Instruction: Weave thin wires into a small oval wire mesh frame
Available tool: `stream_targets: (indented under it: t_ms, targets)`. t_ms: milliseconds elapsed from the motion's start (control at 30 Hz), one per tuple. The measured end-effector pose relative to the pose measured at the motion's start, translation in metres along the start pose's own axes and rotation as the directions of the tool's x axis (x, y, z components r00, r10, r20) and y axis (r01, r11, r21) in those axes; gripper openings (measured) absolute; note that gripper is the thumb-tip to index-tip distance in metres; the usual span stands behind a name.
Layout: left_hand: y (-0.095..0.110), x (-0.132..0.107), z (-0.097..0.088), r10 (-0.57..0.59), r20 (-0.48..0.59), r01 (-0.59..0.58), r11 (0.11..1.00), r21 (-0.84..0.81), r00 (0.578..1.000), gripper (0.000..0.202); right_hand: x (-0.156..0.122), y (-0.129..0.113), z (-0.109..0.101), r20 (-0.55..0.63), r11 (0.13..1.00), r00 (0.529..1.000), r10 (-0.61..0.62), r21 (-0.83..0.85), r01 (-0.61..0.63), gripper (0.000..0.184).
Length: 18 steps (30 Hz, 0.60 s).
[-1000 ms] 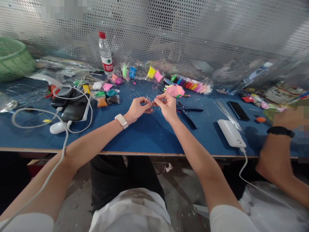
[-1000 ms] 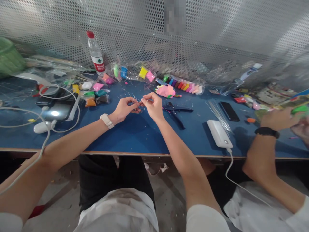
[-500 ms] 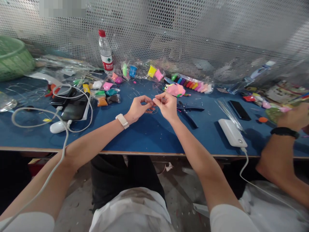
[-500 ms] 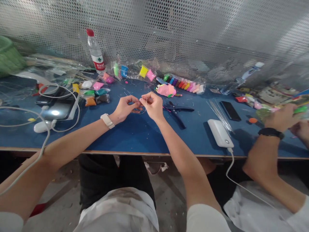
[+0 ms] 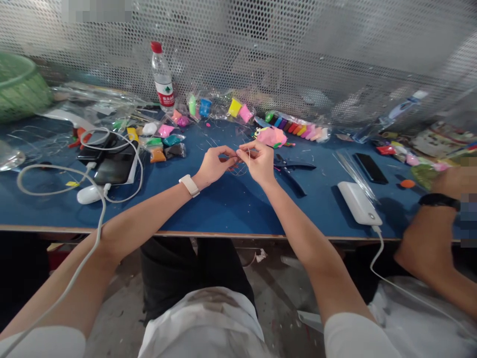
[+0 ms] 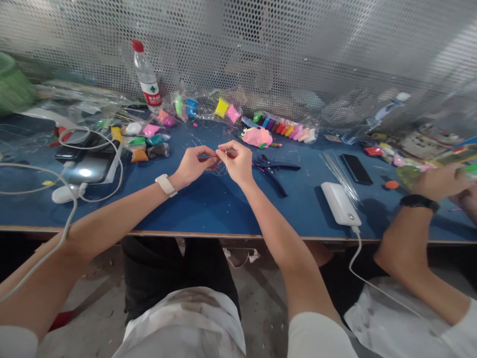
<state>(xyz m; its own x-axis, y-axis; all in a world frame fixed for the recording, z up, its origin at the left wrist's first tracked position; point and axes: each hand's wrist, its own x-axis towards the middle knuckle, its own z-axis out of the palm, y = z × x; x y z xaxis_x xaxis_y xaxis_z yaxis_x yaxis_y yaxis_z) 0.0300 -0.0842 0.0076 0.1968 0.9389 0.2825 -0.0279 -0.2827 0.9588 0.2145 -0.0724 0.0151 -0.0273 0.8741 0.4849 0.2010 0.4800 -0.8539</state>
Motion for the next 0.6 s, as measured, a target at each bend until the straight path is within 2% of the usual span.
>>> stream_targets:
  t_ms: [100, 300, 467, 600]
  targets:
    - [-0.0009, 0.0011, -0.0021, 0.064, 0.002, -0.064, 0.993, 0.095, 0.998, 0.007, -0.0011, -0.0025, -0.0001, 0.007, 1.0, 1.0, -0.003, 0.001, 0.003, 0.034]
    - [0.0008, -0.0002, -0.0024, 0.045, 0.062, -0.057, 0.977, 0.207, 0.997, 0.007, -0.0008, -0.0024, -0.0024, -0.017, 0.995, 0.998, -0.055, -0.086, 0.053, 0.025]
    - [0.0007, -0.0004, -0.0014, 0.092, 0.125, -0.131, 0.926, 0.354, 0.988, 0.012, 0.0004, -0.0003, -0.0031, -0.009, 0.994, 0.997, -0.079, -0.08, 0.078, 0.016]
    - [-0.003, 0.0003, -0.0015, 0.091, 0.127, -0.132, 0.921, 0.368, 0.988, 0.012, 0.0007, 0.0002, -0.0035, 0.004, 0.99, 0.996, -0.091, -0.111, 0.091, 0.011]
